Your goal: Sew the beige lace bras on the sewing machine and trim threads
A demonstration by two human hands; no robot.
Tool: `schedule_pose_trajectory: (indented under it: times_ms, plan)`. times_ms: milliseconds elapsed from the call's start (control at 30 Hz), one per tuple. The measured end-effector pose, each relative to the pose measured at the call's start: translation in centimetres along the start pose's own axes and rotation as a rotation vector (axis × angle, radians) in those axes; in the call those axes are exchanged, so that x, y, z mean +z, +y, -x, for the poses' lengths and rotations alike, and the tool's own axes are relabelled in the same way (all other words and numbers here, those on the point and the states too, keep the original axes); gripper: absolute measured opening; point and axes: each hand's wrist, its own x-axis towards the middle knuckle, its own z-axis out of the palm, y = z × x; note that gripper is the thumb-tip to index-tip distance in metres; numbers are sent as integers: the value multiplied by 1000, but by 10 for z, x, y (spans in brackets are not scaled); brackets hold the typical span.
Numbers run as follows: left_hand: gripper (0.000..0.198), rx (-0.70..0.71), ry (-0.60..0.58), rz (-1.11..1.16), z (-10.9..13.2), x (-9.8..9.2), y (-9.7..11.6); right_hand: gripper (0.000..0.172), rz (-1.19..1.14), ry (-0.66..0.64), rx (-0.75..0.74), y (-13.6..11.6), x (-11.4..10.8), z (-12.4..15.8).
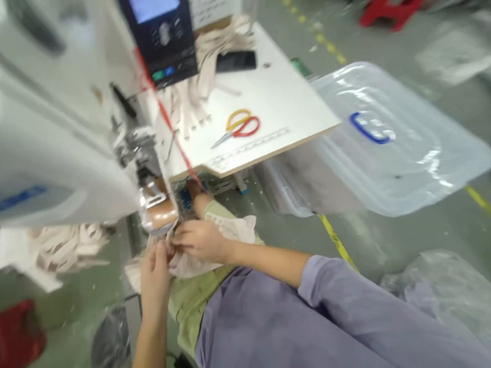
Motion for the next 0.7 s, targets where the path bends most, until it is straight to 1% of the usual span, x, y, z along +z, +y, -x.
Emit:
schedule_pose_trajectory:
  times_ms: [33, 67, 100, 133, 167, 200, 233, 267, 333, 367, 400, 467, 533, 567, 633, 700]
  plan:
    - [46, 5, -14, -27, -5, 2, 0, 22, 18, -55, -62, 9, -6, -1]
    - [47, 0, -48, -38, -10, 4, 0, 21, 46, -121, -102, 20, -17, -5]
    - [47, -2, -68, -43, -14, 4, -1, 21, 100, -184, -94, 34, -33, -10]
    - [47, 2, -78, -53, -17, 4, -2, 22, 176, -228, -39, 50, -54, -17]
    - [46, 14, -75, -76, -18, 3, -3, 25, 267, -245, 49, 67, -80, -26]
    - [46, 33, -61, -110, -18, 2, -4, 29, 401, -230, 213, 85, -109, -37]
    - [46, 52, -49, -148, -17, 0, -4, 37, 473, -196, 293, 104, -139, -50]
    - [46, 68, -43, -182, -15, -1, -3, 42, 509, -182, 326, 122, -169, -63]
    - [46, 80, -62, -206, -12, -4, 0, 41, 571, -249, 370, 154, -220, -86]
    - [45, 75, -82, -186, -11, -4, 2, 41, 592, -269, 379, 166, -239, -95]
    - [45, 64, -107, -150, -11, -4, 5, 41, 611, -299, 386, 174, -253, -101]
    - [43, 29, -151, -50, -11, -4, 10, 41, 629, -353, 383, 180, -268, -103]
    - [42, -5, -162, 53, -10, -4, 14, 38, 632, -416, 371, 173, -266, -90]
    - [42, -23, -156, 92, -9, -4, 16, 37, 630, -442, 365, 165, -261, -79]
    - [42, -58, -145, 144, -5, -7, 16, 37, 612, -468, 365, 141, -244, -50]
    - [40, -91, -149, 197, -1, -10, 16, 42, 549, -371, 413, 109, -222, -16]
